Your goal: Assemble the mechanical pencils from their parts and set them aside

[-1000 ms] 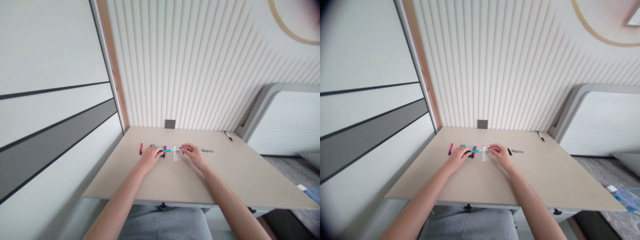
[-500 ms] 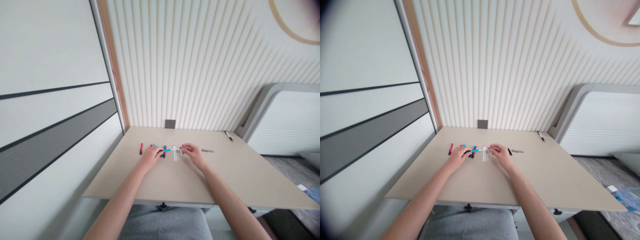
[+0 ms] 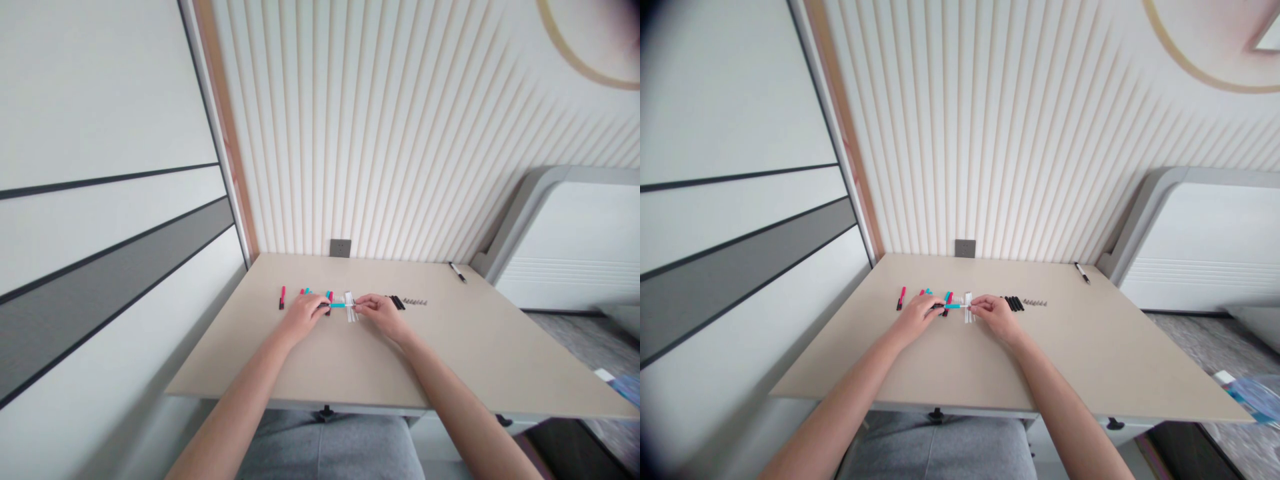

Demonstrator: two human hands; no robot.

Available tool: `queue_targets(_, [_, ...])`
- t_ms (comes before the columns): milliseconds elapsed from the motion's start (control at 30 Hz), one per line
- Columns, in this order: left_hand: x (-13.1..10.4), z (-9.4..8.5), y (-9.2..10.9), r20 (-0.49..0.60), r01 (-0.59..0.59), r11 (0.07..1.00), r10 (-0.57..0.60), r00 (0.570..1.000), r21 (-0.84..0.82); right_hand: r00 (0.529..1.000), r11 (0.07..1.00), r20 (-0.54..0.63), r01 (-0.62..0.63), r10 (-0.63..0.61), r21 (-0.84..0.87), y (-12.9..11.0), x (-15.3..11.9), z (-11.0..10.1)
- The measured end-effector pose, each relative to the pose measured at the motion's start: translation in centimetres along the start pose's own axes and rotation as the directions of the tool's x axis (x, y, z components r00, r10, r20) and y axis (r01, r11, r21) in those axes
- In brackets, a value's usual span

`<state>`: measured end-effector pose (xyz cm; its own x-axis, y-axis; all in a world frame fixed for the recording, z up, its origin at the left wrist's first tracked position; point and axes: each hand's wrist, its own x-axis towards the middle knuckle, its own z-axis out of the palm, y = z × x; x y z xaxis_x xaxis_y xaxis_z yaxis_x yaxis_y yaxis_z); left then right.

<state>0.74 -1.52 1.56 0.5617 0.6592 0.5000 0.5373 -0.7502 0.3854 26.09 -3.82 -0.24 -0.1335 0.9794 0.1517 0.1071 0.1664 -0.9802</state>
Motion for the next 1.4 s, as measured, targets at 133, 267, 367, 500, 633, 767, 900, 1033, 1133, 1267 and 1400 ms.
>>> queue_targets(133, [0.0,-0.1,0.1,0.013,-0.032,0.999,0.032,0.999,-0.018,1.000,0.989,0.025,0.016,-0.012,-0.144,-0.1,-0.3,0.3])
queue_targets(267, [0.0,-0.1,0.2,-0.013,-0.019,1.000,0.019,1.000,-0.024,0.998,0.980,0.039,0.047,-0.040,-0.194,-0.7,-0.6,0.4])
queue_targets(367, [-0.1,0.0,0.1,0.003,0.014,1.000,-0.014,1.000,-0.014,0.997,0.969,0.050,0.074,-0.064,-0.234,-1.2,-0.7,0.5])
queue_targets(500, [-0.1,0.2,-0.1,0.010,0.036,0.999,-0.036,0.999,-0.002,0.993,0.909,0.006,0.113,-0.121,-0.402,-1.3,-0.5,-0.2])
queue_targets(633, [0.0,0.2,-0.3,0.001,0.025,1.000,-0.025,1.000,-0.002,0.953,0.781,-0.215,0.035,-0.214,-0.624,-0.6,0.2,-2.2])
queue_targets(767, [0.0,0.2,-0.3,0.010,0.026,1.000,-0.026,1.000,-0.009,0.924,0.581,-0.322,-0.150,-0.205,-0.800,0.2,0.1,-4.1])
queue_targets(900, [0.0,0.2,-0.2,0.010,0.031,0.999,-0.031,0.999,-0.012,0.952,0.444,-0.264,-0.172,-0.155,-0.879,0.1,-0.5,-4.0])
queue_targets(1033, [0.0,0.1,-0.2,0.020,0.046,0.999,-0.045,0.999,-0.009,0.965,0.386,-0.213,-0.141,-0.152,-0.912,-0.2,-0.7,-3.4])
queue_targets(1133, [0.0,0.0,-0.1,0.017,0.053,0.999,-0.053,0.998,0.000,0.966,0.407,-0.197,-0.115,-0.167,-0.906,0.0,-0.6,-3.4])
queue_targets(1267, [0.0,0.0,-0.1,0.013,0.050,0.999,-0.050,0.999,0.007,0.951,0.565,-0.232,-0.079,-0.204,-0.821,0.6,-0.1,-3.7])
queue_targets(1400, [-0.1,0.0,-0.1,0.008,0.050,0.999,-0.051,0.999,0.014,0.929,0.902,-0.352,-0.053,-0.112,-0.429,0.9,0.6,-3.7])
